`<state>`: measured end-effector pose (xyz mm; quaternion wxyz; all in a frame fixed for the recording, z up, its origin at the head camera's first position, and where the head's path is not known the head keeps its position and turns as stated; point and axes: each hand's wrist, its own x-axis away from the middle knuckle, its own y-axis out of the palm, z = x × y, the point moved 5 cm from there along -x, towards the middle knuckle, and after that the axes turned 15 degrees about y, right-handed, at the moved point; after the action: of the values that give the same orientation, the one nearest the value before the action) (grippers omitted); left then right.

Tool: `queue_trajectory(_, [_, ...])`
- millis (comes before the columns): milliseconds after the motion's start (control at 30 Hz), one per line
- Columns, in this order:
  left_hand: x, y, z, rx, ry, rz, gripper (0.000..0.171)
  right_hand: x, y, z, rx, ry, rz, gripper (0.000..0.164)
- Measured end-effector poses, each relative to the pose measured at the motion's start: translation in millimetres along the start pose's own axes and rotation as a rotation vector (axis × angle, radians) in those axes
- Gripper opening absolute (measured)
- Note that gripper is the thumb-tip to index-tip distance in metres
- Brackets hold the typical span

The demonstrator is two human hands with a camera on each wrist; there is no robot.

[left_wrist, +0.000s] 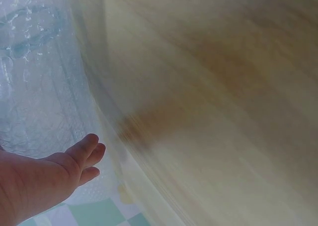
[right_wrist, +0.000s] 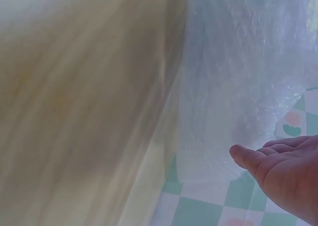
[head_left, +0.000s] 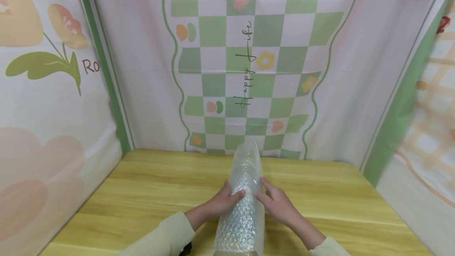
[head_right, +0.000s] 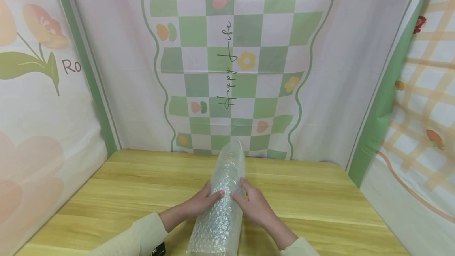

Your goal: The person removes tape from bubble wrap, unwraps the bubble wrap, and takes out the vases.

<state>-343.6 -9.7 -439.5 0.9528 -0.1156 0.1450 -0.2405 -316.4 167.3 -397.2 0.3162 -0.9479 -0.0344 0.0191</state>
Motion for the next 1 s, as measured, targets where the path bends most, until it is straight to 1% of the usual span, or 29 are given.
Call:
queue_trajectory(100, [-0.1,-0.4,0.1,-0.012,-0.011,0.004,0.093,-3,-2,-1,-0.002,0.021,0.002,0.065])
queue_trajectory(300, [1.0,-0.4,1.4,-0.029,-0.014,0.008,0.095,-11,-5,-2,0.004,0.062,-0.018,0.069])
queue_trajectory(533, [1.8,0.1,2.4,-0.019,-0.021,0.006,0.095,-17,-8,-2,0.030,0.053,0.034,0.068])
queue_trajectory(700, [2.1,-0.5,2.9,-0.026,-0.016,0.008,0.094,-26,-7,0,0.030,0.068,0.029,0.069])
queue_trajectory(833, [2.4,-0.6,3.1,-0.035,-0.017,0.015,0.094,-34,-5,2,0.002,0.087,0.019,0.071])
queue_trajectory(1000, [2.8,0.1,3.6,-0.051,-0.027,0.005,0.095,-39,-2,3,-0.019,0.102,-0.003,0.075])
